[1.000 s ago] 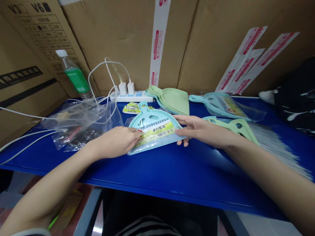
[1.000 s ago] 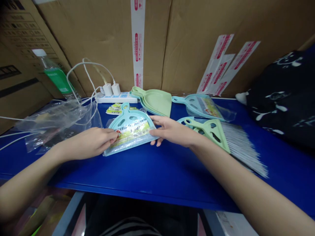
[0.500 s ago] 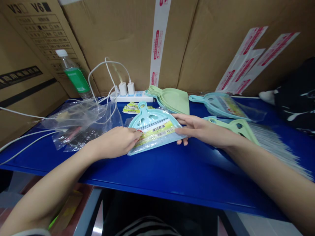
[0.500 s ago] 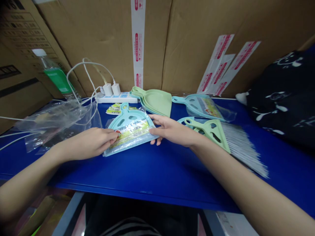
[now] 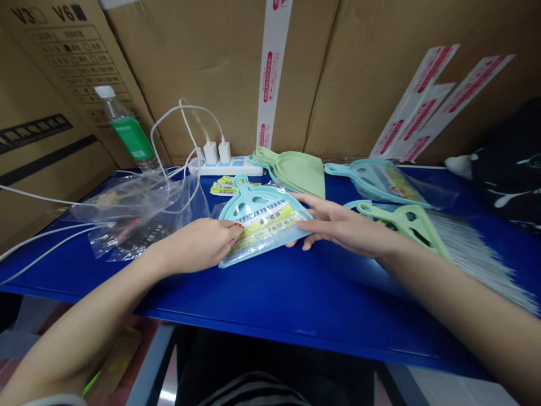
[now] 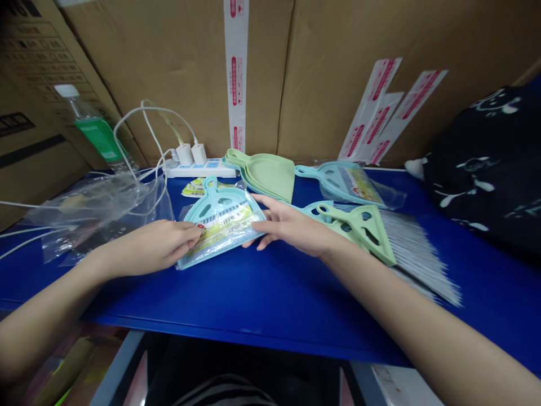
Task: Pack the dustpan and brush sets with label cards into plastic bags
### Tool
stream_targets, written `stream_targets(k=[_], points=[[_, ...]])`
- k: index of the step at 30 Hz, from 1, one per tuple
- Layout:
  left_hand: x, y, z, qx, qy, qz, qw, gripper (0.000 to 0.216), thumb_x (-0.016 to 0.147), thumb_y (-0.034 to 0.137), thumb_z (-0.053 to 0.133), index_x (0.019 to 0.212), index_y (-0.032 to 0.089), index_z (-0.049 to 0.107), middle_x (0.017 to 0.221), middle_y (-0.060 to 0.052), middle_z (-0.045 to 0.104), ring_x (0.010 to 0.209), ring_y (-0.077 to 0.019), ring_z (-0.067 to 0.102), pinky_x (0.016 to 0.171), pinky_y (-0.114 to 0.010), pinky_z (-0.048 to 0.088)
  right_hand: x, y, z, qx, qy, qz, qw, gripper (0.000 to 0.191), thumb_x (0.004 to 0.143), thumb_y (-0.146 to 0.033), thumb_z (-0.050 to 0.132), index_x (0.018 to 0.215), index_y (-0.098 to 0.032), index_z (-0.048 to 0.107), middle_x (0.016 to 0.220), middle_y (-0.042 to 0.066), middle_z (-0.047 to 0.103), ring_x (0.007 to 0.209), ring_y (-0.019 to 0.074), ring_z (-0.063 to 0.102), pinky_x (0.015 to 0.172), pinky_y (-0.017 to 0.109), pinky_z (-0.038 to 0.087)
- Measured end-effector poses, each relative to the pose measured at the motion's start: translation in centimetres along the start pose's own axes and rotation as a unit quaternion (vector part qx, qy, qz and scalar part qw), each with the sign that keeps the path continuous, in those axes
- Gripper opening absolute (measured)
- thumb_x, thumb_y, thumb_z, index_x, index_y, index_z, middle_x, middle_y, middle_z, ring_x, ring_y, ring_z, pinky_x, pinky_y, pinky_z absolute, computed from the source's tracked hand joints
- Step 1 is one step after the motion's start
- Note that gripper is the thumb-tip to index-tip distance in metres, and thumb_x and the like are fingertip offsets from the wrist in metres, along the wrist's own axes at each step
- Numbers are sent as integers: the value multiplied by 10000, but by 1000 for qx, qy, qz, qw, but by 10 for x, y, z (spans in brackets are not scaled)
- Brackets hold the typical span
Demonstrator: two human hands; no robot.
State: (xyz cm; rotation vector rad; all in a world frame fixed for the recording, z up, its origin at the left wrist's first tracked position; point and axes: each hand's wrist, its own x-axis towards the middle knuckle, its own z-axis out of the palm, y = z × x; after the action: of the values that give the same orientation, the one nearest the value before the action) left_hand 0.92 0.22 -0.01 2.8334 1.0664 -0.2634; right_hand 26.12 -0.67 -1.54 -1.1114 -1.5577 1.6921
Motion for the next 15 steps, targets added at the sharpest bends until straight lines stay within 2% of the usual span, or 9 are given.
stream_targets(k=[3,7,12,15], points=[[0,0,1,-1,-6,-2,1000,231,922,156,329,747,184,477,788,-42,601,613,-144,545,587,-279,393,1,1,2,8,16,5,1000,667,874,-184,568,1484,-182,298,1004,74,702,774,140,699,609,211,559],[0,0,0,-15,-10,-5,1000,229,921,146,334,751,182,484,796,-45,604,639,-149,564,608,-280,416,1,2,4,32,22,-3,999,572,908,-253,550,1442,-169,360,1031,98,713,780,152,705,607,229,563],[0,2,-2,-24,-3,-9,1000,223,915,132,344,756,180,493,788,-38,612,636,-138,574,603,-258,423,1,4,8,36,25,-29,999,599,782,-257,726,1320,-141,490,1044,90,714,776,125,689,600,184,550],[1,3,-2,-23,-12,-17,1000,216,917,130,355,756,180,490,796,-39,615,640,-144,576,604,-261,421,2,5,11,53,34,-22,998,591,799,-197,698,1340,-153,465,1030,81,719,766,124,698,582,177,551]])
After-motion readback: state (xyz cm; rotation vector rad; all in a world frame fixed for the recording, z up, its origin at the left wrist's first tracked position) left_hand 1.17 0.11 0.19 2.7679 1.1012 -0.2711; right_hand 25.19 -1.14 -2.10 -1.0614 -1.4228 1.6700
